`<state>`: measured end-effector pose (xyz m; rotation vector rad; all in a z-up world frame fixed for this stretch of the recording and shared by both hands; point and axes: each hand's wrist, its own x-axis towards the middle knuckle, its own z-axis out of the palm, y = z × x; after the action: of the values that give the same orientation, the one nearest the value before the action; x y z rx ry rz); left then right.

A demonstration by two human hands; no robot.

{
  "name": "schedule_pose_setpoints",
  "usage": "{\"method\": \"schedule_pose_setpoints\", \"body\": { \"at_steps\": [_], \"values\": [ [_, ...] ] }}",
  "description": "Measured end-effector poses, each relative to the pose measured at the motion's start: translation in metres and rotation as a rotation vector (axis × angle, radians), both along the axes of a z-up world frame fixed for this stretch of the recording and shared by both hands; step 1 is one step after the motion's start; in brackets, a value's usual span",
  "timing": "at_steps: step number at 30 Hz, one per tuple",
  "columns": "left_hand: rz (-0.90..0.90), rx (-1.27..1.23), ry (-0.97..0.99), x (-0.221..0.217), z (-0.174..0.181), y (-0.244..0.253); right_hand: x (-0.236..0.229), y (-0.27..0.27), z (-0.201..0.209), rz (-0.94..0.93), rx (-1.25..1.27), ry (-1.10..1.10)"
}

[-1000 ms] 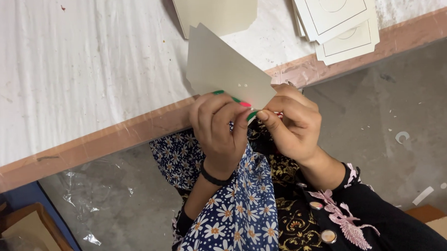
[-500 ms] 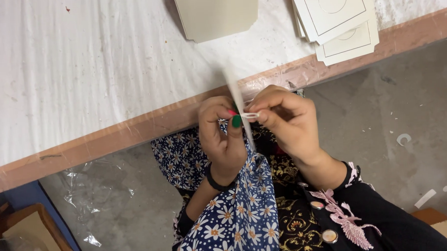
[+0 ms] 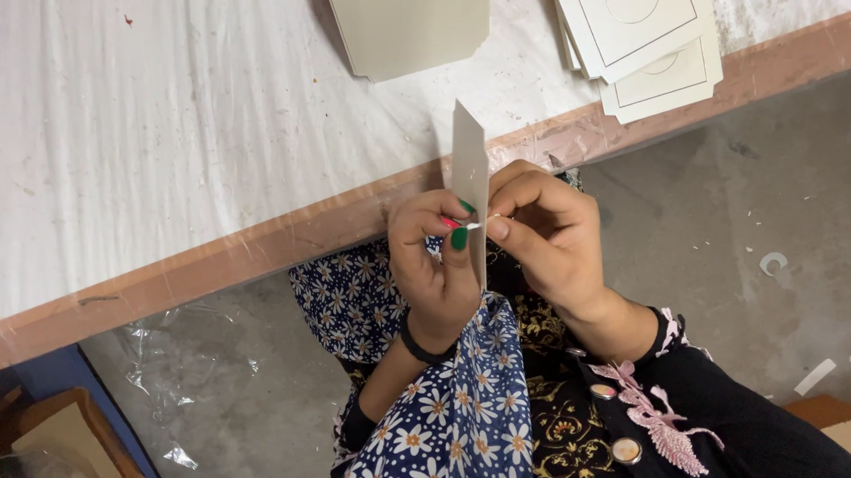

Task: The person repeatedly picks small white paper pieces and inserts them into pre-cut slots on larger beige paper cards. They handle the cards one at a time, align the pieces, and place them into the slots, then set the cards aside. The process continues with multiple cards throughout the clip.

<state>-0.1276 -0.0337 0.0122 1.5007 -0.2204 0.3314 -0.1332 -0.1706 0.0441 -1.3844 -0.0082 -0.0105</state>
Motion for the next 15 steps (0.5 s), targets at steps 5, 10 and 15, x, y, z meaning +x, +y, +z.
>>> {"method": "schedule_pose_setpoints", "body": {
  "at_steps": [5,10,15],
  "values": [
    [-0.007,-0.057,0.021,-0.0029,-0.0033,-0.0046,0.0001,0.0087,-0.0011,-0.026,0.229,0.040],
    [-0.072,-0.242,0.075,-0.0024,-0.0021,-0.0032,-0.0015,0.0090,-0.0018,-0.069,0.313,0.087],
    [-0.080,-0.138,0.143,-0.0002,-0.0036,-0.0017,-0.0057,0.0069,-0.0064,-0.041,0.262,0.064]
  ]
}}
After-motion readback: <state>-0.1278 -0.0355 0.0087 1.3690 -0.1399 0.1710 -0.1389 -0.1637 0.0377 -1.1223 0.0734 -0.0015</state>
